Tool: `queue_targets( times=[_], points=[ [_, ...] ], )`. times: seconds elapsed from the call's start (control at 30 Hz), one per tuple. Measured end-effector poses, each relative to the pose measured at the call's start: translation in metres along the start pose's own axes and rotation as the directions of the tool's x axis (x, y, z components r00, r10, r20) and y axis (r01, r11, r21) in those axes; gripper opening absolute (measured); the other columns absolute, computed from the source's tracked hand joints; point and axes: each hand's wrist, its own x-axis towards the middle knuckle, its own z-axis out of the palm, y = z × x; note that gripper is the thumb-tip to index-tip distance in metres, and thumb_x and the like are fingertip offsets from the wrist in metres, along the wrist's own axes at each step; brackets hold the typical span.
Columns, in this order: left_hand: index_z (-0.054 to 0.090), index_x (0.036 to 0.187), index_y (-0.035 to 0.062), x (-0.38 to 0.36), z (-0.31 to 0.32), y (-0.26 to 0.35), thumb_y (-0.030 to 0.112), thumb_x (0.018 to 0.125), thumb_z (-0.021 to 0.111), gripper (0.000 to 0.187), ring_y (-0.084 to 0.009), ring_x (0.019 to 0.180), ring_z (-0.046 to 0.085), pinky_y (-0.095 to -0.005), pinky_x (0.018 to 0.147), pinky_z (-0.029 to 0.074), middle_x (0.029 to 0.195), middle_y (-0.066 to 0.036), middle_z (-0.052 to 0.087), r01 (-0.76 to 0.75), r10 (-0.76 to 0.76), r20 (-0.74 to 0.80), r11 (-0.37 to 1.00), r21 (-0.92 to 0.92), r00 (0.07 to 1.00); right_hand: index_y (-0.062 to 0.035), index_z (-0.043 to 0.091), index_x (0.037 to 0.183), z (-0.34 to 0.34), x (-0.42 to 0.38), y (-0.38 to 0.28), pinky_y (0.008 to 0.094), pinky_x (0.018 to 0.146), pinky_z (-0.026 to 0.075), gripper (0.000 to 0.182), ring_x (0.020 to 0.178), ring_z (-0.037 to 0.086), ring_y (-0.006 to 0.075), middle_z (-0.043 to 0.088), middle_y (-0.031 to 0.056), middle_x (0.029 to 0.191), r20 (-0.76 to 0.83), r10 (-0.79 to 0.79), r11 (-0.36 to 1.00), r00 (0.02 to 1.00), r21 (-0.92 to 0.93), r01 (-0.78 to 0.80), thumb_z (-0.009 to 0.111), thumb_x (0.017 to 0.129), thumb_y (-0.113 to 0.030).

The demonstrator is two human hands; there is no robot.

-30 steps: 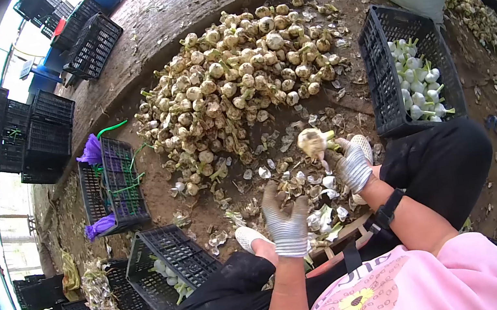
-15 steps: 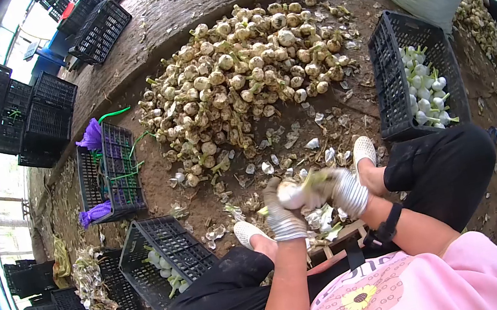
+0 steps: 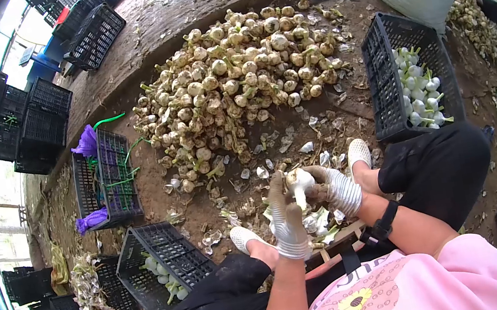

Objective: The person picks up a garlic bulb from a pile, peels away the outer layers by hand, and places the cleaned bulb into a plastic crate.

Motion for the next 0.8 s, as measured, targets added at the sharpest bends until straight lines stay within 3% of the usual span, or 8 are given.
queue_targets(
  times=[0.1,0.23,0.33,0.37,0.4,0.57,0.7,0.8],
  points=[
    [0.062,0.098,0.0023,0.007,-0.008,0.039,0.016,0.076,0.067,0.026,-0.0225,0.089,0.059,-0.0334,0.082,0.044,0.094,-0.011,0.061,-0.245,0.248,0.090,0.713,0.657,0.964,-0.0002,0.045,0.118,-0.004,-0.003,-0.008,0.0267,0.081,0.045,0.053,0.094,0.052,0.0122,0.056,0.0067,0.105,0.009,-0.011,0.983,1.000,-0.185,0.012,0.071,0.076,-0.017],
    [0.063,0.083,0.0069,0.009,-0.007,0.041,0.005,0.069,0.065,0.014,-0.0304,0.074,0.059,-0.0344,0.067,0.045,0.080,-0.012,0.063,-0.464,0.407,0.343,0.248,0.850,0.847,-0.0022,0.047,0.111,0.000,-0.005,-0.008,0.0253,0.077,0.046,0.044,0.090,0.052,0.0103,0.055,0.0059,0.100,0.033,0.026,0.962,0.999,-0.271,-0.016,0.071,0.076,-0.013],
    [0.062,0.081,0.0047,0.009,-0.009,0.039,0.004,0.073,0.063,0.008,-0.0227,0.065,0.059,-0.0310,0.060,0.046,0.076,-0.010,0.063,-0.383,0.312,0.286,0.318,0.867,0.906,-0.0034,0.047,0.110,-0.001,-0.009,-0.008,0.0247,0.074,0.047,0.043,0.089,0.052,0.0104,0.055,0.0061,0.100,0.098,0.092,0.971,0.991,-0.231,-0.067,0.070,0.076,-0.015],
    [0.061,0.080,0.0026,0.007,-0.016,0.022,0.004,0.077,0.061,0.003,-0.0127,0.059,0.056,-0.0259,0.055,0.045,0.071,-0.006,0.062,-0.106,0.149,-0.019,0.781,0.615,0.989,-0.0033,0.047,0.111,-0.006,-0.009,-0.005,0.0249,0.077,0.046,0.047,0.092,0.051,0.0114,0.055,0.0064,0.102,0.176,0.040,0.975,0.984,-0.224,0.001,0.071,0.075,-0.020],
    [0.058,0.083,0.0025,0.012,-0.024,0.034,0.002,0.082,0.055,0.004,-0.0098,0.060,0.054,-0.0237,0.053,0.043,0.071,-0.004,0.060,0.224,-0.186,-0.148,0.926,0.303,0.971,-0.0032,0.046,0.112,-0.005,-0.008,-0.008,0.0251,0.079,0.045,0.050,0.095,0.051,0.0125,0.054,0.0063,0.104,0.266,-0.020,0.970,0.964,-0.228,0.084,0.072,0.075,-0.023],
    [0.054,0.089,0.0019,0.009,-0.045,0.026,0.008,0.084,0.055,0.008,-0.0173,0.063,0.060,-0.0288,0.058,0.053,0.077,-0.009,0.061,0.309,-0.309,-0.156,0.951,-0.028,0.938,-0.0031,0.040,0.124,-0.003,-0.009,-0.006,0.0248,0.079,0.044,0.058,0.096,0.051,0.0132,0.054,0.0067,0.109,0.273,0.028,0.997,0.962,0.062,-0.046,0.068,0.077,-0.021],
    [0.054,0.093,0.0033,0.006,-0.042,0.024,0.011,0.084,0.057,0.013,-0.0256,0.069,0.064,-0.0339,0.060,0.056,0.081,-0.012,0.062,0.331,-0.401,-0.097,0.850,-0.409,0.911,-0.0036,0.041,0.124,-0.014,-0.004,0.014,0.0228,0.067,0.048,0.060,0.079,0.058,0.0106,0.058,0.0052,0.098,0.137,0.163,0.970,0.977,-0.201,-0.134,0.067,0.078,-0.031],
    [0.057,0.093,0.0059,0.015,-0.048,0.040,0.011,0.081,0.060,0.013,-0.0242,0.069,0.063,-0.0375,0.055,0.056,0.081,-0.010,0.063,0.226,-0.424,-0.141,0.702,-0.676,0.895,-0.0036,0.044,0.121,-0.014,-0.003,0.004,0.0215,0.060,0.047,0.058,0.072,0.056,0.0078,0.058,0.0033,0.095,0.264,0.204,0.975,0.943,-0.140,-0.172,0.067,0.077,-0.034]
  ],
)
